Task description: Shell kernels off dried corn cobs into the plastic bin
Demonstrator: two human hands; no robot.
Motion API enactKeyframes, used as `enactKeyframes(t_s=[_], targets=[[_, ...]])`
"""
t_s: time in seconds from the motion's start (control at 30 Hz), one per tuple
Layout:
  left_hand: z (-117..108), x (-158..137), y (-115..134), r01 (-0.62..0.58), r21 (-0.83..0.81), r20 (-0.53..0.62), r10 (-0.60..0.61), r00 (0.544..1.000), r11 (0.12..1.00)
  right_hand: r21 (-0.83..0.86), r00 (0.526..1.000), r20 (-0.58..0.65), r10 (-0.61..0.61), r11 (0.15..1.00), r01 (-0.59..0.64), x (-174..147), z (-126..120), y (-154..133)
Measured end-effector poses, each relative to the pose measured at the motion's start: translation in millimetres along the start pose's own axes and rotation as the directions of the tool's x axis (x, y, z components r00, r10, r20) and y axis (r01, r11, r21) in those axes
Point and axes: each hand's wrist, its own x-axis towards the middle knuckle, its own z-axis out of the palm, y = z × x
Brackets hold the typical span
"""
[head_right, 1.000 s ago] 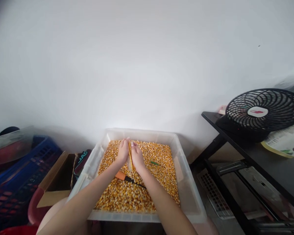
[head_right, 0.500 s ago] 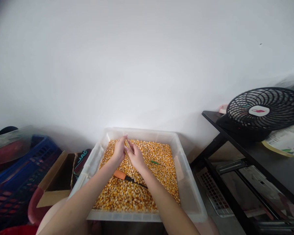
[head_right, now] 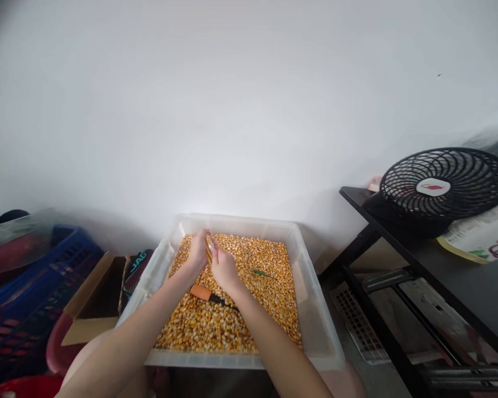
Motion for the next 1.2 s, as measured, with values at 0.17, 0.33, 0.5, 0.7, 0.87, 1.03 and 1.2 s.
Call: enactKeyframes(t_s=[0.17, 0.33, 0.5, 0.7, 0.87, 1.03, 1.2], targets=[[0, 2, 0, 0.007, 0.024, 0.026, -0.008, 1.000, 1.000, -0.031, 0.999, -0.018, 0.027, 0.999, -0.028, 2, 2, 2], [-1, 9, 13, 0.118, -0.061, 0.011, -0.117, 0.993, 0.991, 0.212, 0.997, 0.080, -0.021, 0.977, 0.004, 7, -4, 6], [-4, 9, 29, 0.225, -0.081, 0.035, -0.223, 0.974, 0.971, 0.125, 0.983, 0.173, -0.060, 0.991, 0.038, 4, -9, 5], [-8, 11, 18, 0.124, -0.034, 0.011, -0.124, 0.992, 0.992, -0.135, 0.990, 0.129, -0.052, 0.988, 0.069, -2, -1, 1], [-5, 8, 19, 0.172, -0.049, 0.033, -0.170, 0.985, 0.984, -0.104, 0.996, 0.061, 0.064, 0.993, -0.058, 4, 2, 13], [-3, 9, 22, 0.203, -0.091, 0.029, -0.202, 0.979, 0.975, 0.189, 0.988, 0.101, 0.120, 0.972, -0.137, 11, -1, 25], [-12, 24, 20, 0.325, -0.116, -0.024, -0.330, 0.944, 0.939, 0.355, 0.932, 0.304, 0.197, 0.885, -0.302, 12, -2, 31]])
